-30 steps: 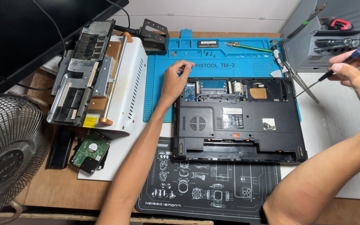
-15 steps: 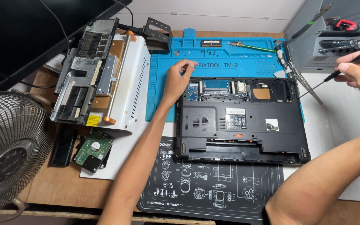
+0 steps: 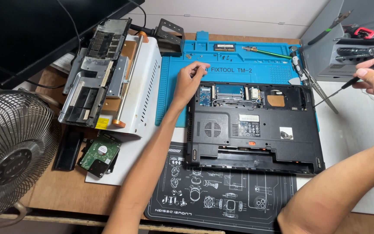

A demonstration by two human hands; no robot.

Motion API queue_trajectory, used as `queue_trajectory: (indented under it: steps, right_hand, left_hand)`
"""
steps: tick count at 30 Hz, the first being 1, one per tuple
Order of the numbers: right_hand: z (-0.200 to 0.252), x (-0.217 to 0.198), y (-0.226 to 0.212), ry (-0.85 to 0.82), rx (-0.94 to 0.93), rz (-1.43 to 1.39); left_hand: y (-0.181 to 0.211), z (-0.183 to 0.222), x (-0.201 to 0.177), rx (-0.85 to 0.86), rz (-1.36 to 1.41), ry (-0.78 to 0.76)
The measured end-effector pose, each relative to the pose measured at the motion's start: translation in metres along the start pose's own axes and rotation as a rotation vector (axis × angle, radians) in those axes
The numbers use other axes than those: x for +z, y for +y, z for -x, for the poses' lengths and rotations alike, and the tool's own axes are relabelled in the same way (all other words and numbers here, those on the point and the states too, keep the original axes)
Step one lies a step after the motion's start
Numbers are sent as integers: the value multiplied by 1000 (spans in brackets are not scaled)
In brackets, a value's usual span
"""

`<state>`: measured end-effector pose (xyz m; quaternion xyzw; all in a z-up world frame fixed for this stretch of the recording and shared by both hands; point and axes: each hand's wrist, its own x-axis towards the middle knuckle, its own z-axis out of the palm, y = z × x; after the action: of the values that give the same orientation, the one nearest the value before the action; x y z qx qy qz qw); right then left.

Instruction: Disassembling a laptop to remove internal components using a screwdriver and manual manipulation.

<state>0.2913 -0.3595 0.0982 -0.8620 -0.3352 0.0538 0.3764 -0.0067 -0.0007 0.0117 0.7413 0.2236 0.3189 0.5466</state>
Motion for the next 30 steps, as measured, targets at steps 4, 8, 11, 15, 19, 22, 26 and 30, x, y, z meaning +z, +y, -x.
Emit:
queue_trajectory:
  steps: [4, 8, 11, 15, 19, 22, 26, 30]
  right_hand:
    - [-8, 3, 20, 5, 17, -6]
    - [-7, 4, 12, 6, 20, -10]
    - [-6, 4, 9, -5, 34, -15]
    - [-8, 4, 16, -9, 27, -31]
    - [-9, 4, 19, -2, 31, -9]
    - [-7, 4, 11, -14, 52, 9]
    - [-2, 6, 2, 11, 6, 2]
    - [-3, 9, 5, 53, -43, -23]
  left_hand:
    - [-6, -2, 1, 12, -14, 9]
    - [-8, -3, 1, 13, -13, -1]
    - [-7, -2, 1, 18, -12, -1]
    - [-8, -2, 2, 30, -22, 3]
    - [-4, -1, 2, 29, -24, 4]
    - [-3, -1, 2, 27, -19, -3]
    - [-3, 0, 2, 35, -36, -3]
    - [-2, 0, 3, 43, -46, -2]
